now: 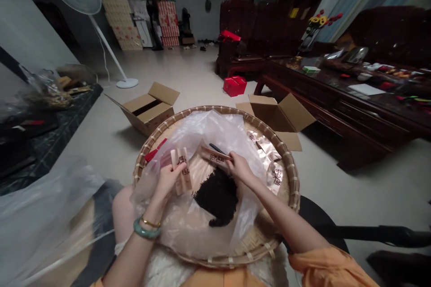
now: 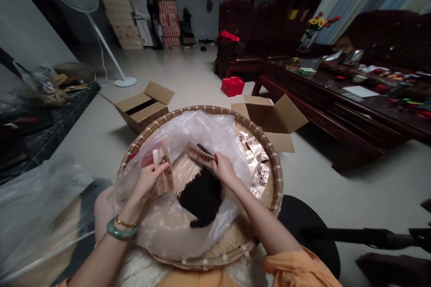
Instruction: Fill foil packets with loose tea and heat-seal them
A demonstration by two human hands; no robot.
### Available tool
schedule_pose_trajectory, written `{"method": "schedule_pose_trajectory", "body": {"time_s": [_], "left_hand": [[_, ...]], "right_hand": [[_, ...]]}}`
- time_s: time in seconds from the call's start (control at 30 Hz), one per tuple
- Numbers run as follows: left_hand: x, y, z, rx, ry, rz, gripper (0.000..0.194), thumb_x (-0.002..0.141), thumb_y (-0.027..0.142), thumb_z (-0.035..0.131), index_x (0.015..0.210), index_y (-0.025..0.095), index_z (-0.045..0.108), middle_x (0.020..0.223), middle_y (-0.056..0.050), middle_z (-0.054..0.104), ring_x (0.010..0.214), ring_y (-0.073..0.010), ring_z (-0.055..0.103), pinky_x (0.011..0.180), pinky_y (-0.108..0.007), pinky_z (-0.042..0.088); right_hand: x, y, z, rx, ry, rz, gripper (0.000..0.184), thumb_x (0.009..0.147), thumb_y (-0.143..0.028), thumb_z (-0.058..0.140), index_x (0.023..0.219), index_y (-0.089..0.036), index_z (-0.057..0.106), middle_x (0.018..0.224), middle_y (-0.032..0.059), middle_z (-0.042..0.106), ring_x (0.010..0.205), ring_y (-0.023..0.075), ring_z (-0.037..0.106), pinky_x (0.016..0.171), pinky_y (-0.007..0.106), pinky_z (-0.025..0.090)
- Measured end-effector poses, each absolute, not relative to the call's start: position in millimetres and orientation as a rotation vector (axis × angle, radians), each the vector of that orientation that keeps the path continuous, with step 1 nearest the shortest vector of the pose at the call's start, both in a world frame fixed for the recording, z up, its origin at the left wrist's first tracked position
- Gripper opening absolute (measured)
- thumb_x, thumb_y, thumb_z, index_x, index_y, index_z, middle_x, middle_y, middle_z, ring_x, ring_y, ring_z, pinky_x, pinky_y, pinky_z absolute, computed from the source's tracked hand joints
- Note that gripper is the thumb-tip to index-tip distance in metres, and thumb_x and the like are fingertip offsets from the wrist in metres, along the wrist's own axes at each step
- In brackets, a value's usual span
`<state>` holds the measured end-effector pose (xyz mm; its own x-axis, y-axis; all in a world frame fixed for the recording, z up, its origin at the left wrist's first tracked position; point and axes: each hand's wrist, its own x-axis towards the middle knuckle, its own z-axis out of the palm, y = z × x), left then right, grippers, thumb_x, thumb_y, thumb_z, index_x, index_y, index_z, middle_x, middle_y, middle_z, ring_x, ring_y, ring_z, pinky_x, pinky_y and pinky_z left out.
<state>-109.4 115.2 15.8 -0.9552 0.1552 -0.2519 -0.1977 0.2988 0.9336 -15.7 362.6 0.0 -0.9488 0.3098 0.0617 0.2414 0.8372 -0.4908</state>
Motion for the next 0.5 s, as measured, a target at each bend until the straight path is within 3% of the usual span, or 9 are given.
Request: {"method": "schedule_pose_trajectory", "body": {"time_s": [0.13,0.33,0.43,0.5], "left_hand": [[-95,117,8,-0.006,2.052,1.763,0.046,0.046,0.042,0.08,0.077,0.01,0.068,0.07,-0.006,0.069,0.059,-0.0181,0.06,0.057,-0.027,0.046],[-83,119,16,0.056,2.099,1.738,0.035,0.048,0.039,0.079,0.066,0.011,0.068,0.068,-0.006,0.069,0.063,-0.0199,0.061,0.058,-0.027,0.046],[-78,119,20,0.162,2.089,1.664,0.035,0.051,0.042,0.077,0.064,0.011,0.068,0.065,-0.006,0.069,0.061,-0.0201,0.061,0.057,-0.027,0.045],[-74,120,23,0.234,2.11,1.635,0.035,0.052,0.043,0.075,0.064,0.011,0.068,0.064,-0.006,0.068,0.06,-0.0194,0.06,0.056,-0.027,0.045]], "right_hand": [[-7,371,-13,-0.419,-2.917,0.552,0.012,0.09,-0.02,0.043,0.086,-0.016,0.053,0.088,0.0114,0.061,0.082,0.0214,0.054,0.072,0.031,0.038],[-7,358,-9,-0.347,-2.923,0.416,0.017,0.092,-0.02,0.042,0.084,-0.017,0.057,0.094,0.0149,0.062,0.095,0.0265,0.053,0.081,0.036,0.04],[-21,341,-4,-0.438,-2.867,0.818,0.016,0.091,-0.024,0.044,0.089,-0.018,0.058,0.093,0.0118,0.064,0.089,0.0246,0.059,0.076,0.035,0.045],[-32,324,-3,-0.592,-2.766,1.229,0.022,0.092,-0.022,0.038,0.104,-0.017,0.056,0.09,0.0097,0.066,0.076,0.0208,0.062,0.068,0.033,0.049]]}}
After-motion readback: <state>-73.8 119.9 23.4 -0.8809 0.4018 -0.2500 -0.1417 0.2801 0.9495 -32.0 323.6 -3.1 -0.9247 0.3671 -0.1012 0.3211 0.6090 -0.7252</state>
